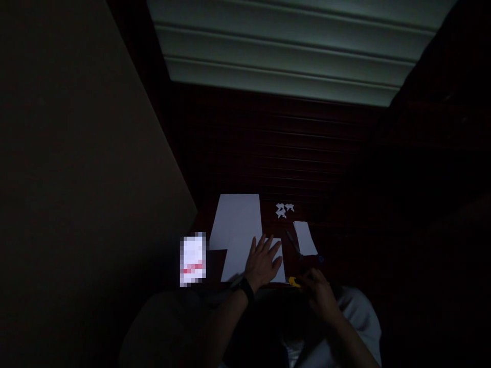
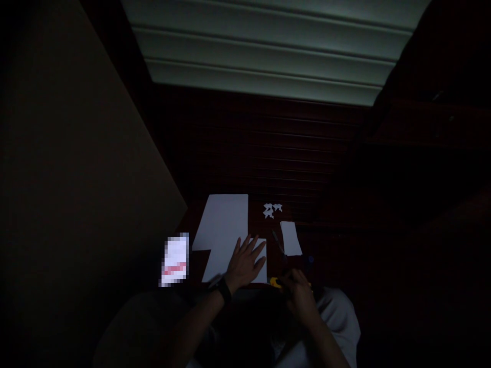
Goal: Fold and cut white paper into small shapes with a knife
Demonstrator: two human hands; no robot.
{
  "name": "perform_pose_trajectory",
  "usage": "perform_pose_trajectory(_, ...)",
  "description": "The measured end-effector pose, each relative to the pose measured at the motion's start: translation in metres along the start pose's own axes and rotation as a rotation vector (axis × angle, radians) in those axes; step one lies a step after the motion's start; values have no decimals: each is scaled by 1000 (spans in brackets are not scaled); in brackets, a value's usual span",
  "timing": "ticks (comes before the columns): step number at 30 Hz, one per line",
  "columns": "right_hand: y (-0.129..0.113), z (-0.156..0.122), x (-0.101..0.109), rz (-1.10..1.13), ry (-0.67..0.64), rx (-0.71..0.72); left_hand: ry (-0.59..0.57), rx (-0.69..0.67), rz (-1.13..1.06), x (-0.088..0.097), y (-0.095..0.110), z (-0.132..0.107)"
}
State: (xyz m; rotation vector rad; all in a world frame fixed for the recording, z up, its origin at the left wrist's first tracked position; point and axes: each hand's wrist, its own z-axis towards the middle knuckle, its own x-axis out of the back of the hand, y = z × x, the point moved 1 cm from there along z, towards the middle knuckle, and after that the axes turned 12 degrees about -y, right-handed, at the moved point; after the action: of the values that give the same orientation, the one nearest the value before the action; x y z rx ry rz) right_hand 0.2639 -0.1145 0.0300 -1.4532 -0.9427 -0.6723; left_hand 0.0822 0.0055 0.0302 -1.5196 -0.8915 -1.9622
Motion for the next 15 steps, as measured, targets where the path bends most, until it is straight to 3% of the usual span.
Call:
perform_pose_trajectory(4,5,4,-1,14,15,24,15,16,9,13,-5,-6)
perform_pose_trajectory(9,4,5,0,11,6,30,11,-33,45,32,-30,-29)
perform_pose_trajectory(15,1,5,4,34,5,28,-15,-23,69,30,-49,-50)
